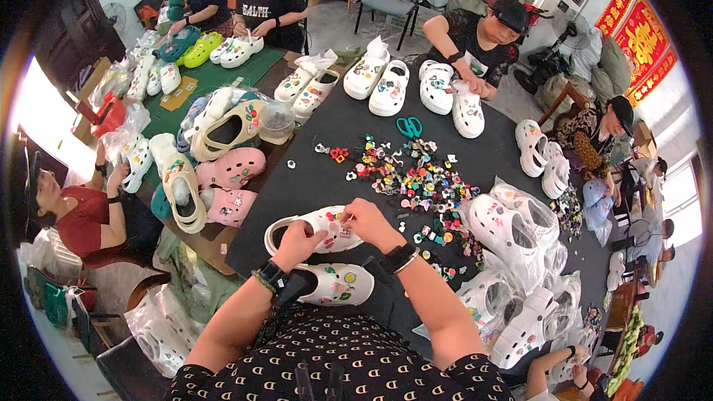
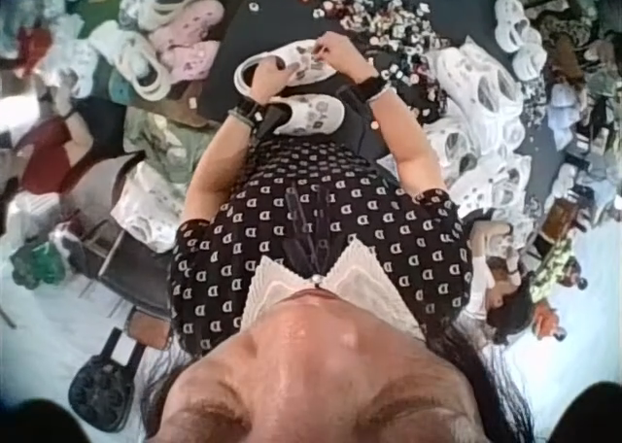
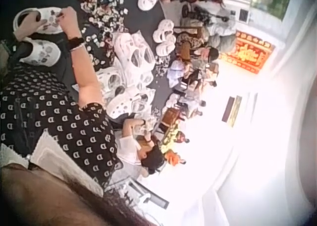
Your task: Decorating clog shoes with shoe charms and packaging them into plastic bags.
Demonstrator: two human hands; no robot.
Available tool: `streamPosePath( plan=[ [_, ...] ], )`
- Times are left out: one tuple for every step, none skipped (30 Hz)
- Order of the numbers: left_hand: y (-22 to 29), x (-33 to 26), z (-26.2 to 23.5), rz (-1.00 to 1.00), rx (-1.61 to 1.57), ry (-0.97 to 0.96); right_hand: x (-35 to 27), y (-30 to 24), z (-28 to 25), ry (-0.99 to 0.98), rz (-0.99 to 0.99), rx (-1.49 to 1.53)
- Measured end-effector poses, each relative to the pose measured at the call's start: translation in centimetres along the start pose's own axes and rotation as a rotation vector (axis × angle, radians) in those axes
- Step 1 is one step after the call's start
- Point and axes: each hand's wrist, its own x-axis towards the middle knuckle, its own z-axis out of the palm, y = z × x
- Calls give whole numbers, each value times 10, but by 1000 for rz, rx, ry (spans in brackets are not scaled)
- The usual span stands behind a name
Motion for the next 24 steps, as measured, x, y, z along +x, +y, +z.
streamPosePath(
  plan=[
    [-2,-1,-2,-7,1,18,3,0,4,-4,-8,1],
    [-5,-1,-2,5,1,27,5,0,9,-28,11,-55],
    [-6,0,-1,3,4,37,8,-1,12,-52,29,-111],
    [-10,-3,-2,-4,11,48,13,-6,15,-83,75,-68],
    [-7,-3,-6,-9,18,58,16,-7,17,-101,95,-28],
    [-4,-3,-8,-10,34,-2,16,-5,16,-88,-4,-177],
    [-5,-5,-5,3,2,48,17,-5,15,-71,-120,-321],
    [-1,-7,-5,-17,19,28,19,-2,14,-109,-106,-352],
    [3,-6,-6,-42,37,16,23,1,13,-147,-102,-383],
    [-8,-5,-1,-88,-52,-20,26,-4,14,-170,-68,-377],
    [-1,-8,-4,-85,-71,-18,26,-5,13,-192,-25,-372],
    [-3,-9,3,-38,-64,40,28,-3,14,-203,-20,-406],
    [6,-9,2,-40,-75,34,28,2,13,-208,-1,-442],
    [-8,-9,10,-12,-20,86,32,-2,15,-254,5,-452],
    [0,-10,5,-82,-51,12,31,-1,14,-292,39,-467],
    [2,-12,5,-99,-35,39,30,-2,14,-283,28,-478],
    [3,-14,4,-114,-20,60,31,-5,14,-272,22,-490],
    [2,-16,1,-132,-21,84,33,-8,16,-288,53,-503],
    [6,-14,0,-132,-35,57,34,-6,14,-285,43,-508],
    [10,-13,-1,-132,-49,29,36,-2,13,-306,31,-509],
    [13,-13,-3,-126,-50,36,36,3,10,-326,22,-511],
    [13,-12,-4,-130,-39,17,39,3,7,-347,-10,-465],
    [14,-10,-4,-132,-28,-4,43,3,6,-338,-7,-471],
    [14,-10,-4,-122,-22,1,46,2,7,-392,30,-509]
  ],
)
